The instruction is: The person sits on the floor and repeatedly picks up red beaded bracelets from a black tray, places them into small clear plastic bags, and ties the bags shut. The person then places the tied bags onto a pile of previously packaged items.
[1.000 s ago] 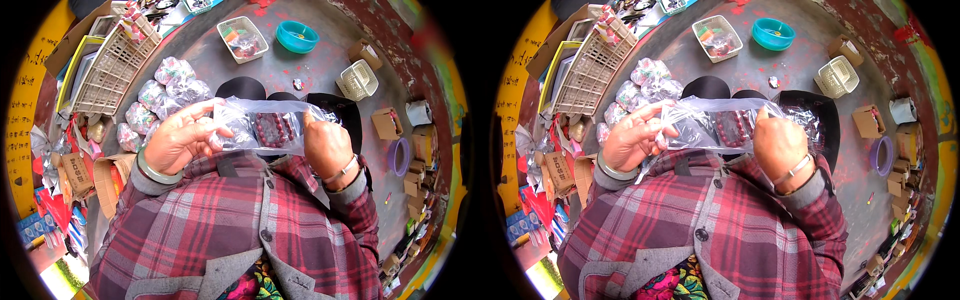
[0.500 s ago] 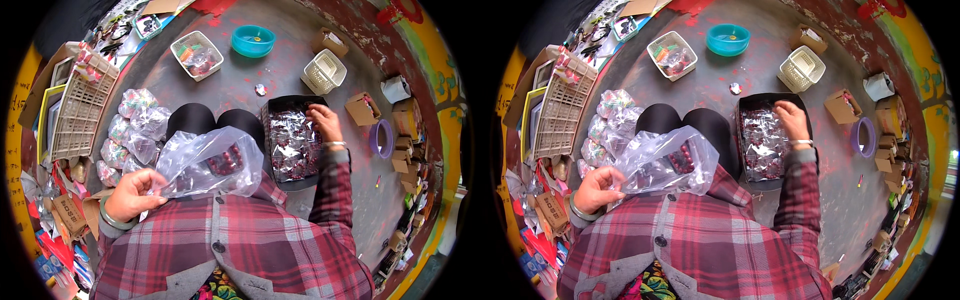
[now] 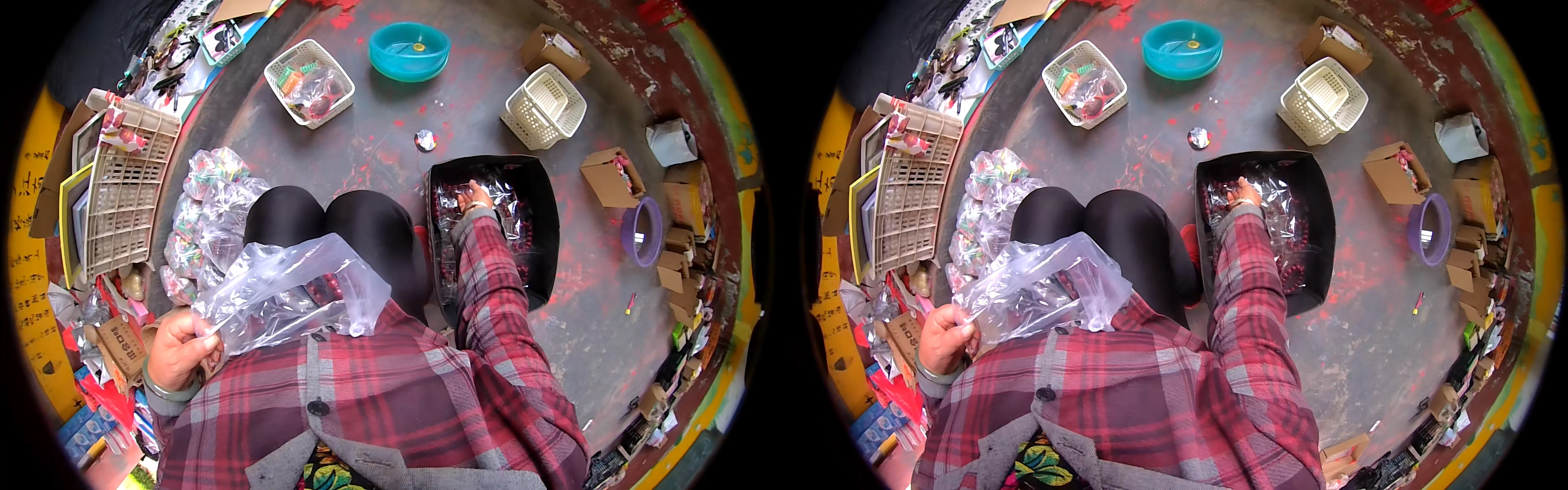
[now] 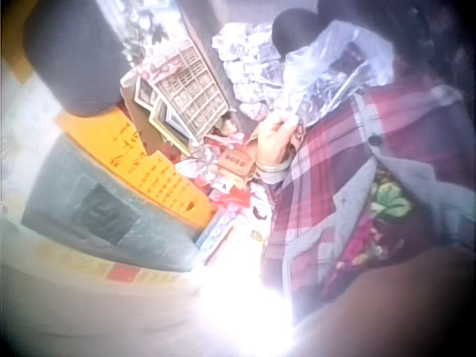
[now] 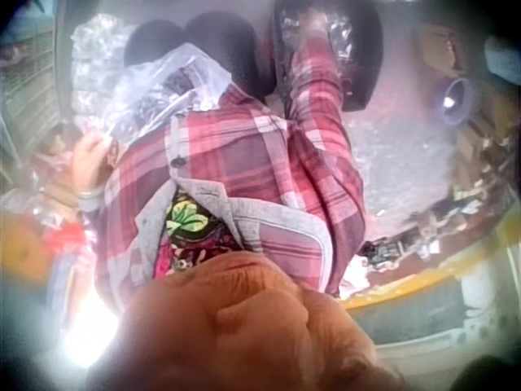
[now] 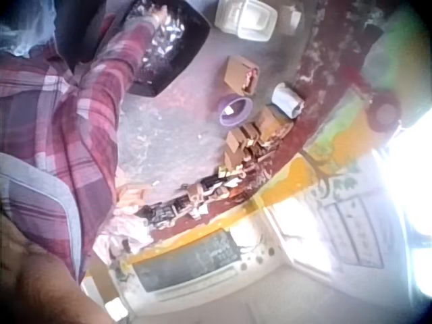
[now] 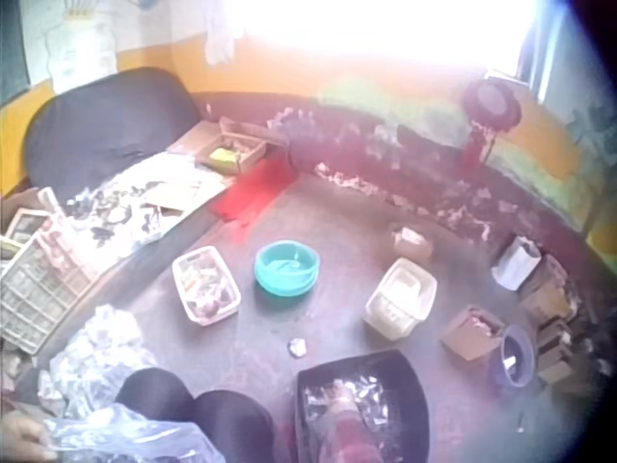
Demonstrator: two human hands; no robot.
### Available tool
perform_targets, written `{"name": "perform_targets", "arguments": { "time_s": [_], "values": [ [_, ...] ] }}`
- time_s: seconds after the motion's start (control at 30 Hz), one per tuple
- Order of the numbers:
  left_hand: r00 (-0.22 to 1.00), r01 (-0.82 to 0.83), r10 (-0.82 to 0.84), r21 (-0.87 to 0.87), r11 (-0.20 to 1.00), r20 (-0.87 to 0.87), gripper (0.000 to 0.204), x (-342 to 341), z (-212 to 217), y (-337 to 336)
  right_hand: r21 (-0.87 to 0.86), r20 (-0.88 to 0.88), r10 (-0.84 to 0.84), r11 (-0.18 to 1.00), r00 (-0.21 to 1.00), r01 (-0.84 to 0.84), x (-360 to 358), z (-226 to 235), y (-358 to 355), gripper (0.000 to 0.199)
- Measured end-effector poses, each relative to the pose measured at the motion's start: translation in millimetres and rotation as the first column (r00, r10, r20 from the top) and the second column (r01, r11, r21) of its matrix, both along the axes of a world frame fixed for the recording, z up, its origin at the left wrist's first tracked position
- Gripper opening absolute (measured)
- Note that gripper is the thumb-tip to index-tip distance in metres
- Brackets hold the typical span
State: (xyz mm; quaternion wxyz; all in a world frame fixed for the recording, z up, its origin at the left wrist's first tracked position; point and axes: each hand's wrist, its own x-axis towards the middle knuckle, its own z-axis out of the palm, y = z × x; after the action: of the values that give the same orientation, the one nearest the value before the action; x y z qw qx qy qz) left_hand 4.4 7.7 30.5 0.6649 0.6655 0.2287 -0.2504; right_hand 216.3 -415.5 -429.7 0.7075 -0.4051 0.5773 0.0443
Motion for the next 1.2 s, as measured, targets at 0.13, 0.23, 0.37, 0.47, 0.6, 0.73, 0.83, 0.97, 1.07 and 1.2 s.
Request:
{"name": "perform_targets", "arguments": {
  "time_s": [0.13,0.23,0.37,0.47,0.6,0.73,0.83,0.97,1.07,1.2],
  "values": [
    [1.0,-0.007,0.008,-0.021,1.0,0.018,0.009,4.3,-6.0,-3.2,0.104,-0.071,0.048,0.994,0.996,-0.04,18.3,-26.0,1.4,0.024],
    [1.0,-0.002,0.003,-0.008,1.0,0.02,0.01,10.8,-7.9,-7.1,0.036,-0.119,0.113,0.993,0.987,-0.109,22.1,-26.1,4.8,0.023],
    [0.999,-0.044,0.044,-0.01,0.999,0.019,0.01,2.8,-10.7,-10.4,-0.396,-0.356,0.409,0.748,0.84,-0.532,25.0,22.1,2.9,0.038],
    [1.0,-0.022,0.021,-0.06,0.998,-0.01,0.01,11.3,-4.5,-10.4,-0.683,-0.552,0.539,0.146,0.636,-0.716,8.0,31.1,-18.9,0.038],
    [0.998,-0.05,0.055,-0.114,0.992,0.033,0.009,7.8,-7.1,-8.0,-0.595,-0.638,0.698,-0.177,0.326,-0.784,-26.0,77.9,4.6,0.035],
    [0.991,-0.065,0.084,-0.17,0.983,0.106,0.016,4.5,-8.6,-6.5,-0.53,-0.647,0.727,-0.212,0.229,-0.821,-39.4,72.5,33.7,0.037],
    [0.989,-0.047,0.075,-0.208,0.977,0.129,0.02,3.1,-5.3,-6.1,-0.498,-0.636,0.746,-0.201,0.198,-0.843,-39.6,56.4,52.6,0.043],
    [0.983,-0.052,0.086,-0.203,0.978,0.163,0.021,-0.9,-5.2,-6.3,-0.397,-0.765,0.63,-0.301,0.132,-0.867,-39.4,46.6,68.8,0.043],
    [0.984,-0.058,0.091,-0.2,0.978,0.156,0.02,-1.1,-4.2,-5.7,-0.386,-0.789,0.59,-0.255,0.173,-0.887,-40.6,36.0,62.6,0.031],
    [0.984,-0.07,0.103,-0.216,0.974,0.147,0.019,-0.8,-5.4,-5.3,-0.393,-0.76,0.628,-0.234,0.171,-0.889,-43.0,37.7,58.8,0.032]
  ]
}}
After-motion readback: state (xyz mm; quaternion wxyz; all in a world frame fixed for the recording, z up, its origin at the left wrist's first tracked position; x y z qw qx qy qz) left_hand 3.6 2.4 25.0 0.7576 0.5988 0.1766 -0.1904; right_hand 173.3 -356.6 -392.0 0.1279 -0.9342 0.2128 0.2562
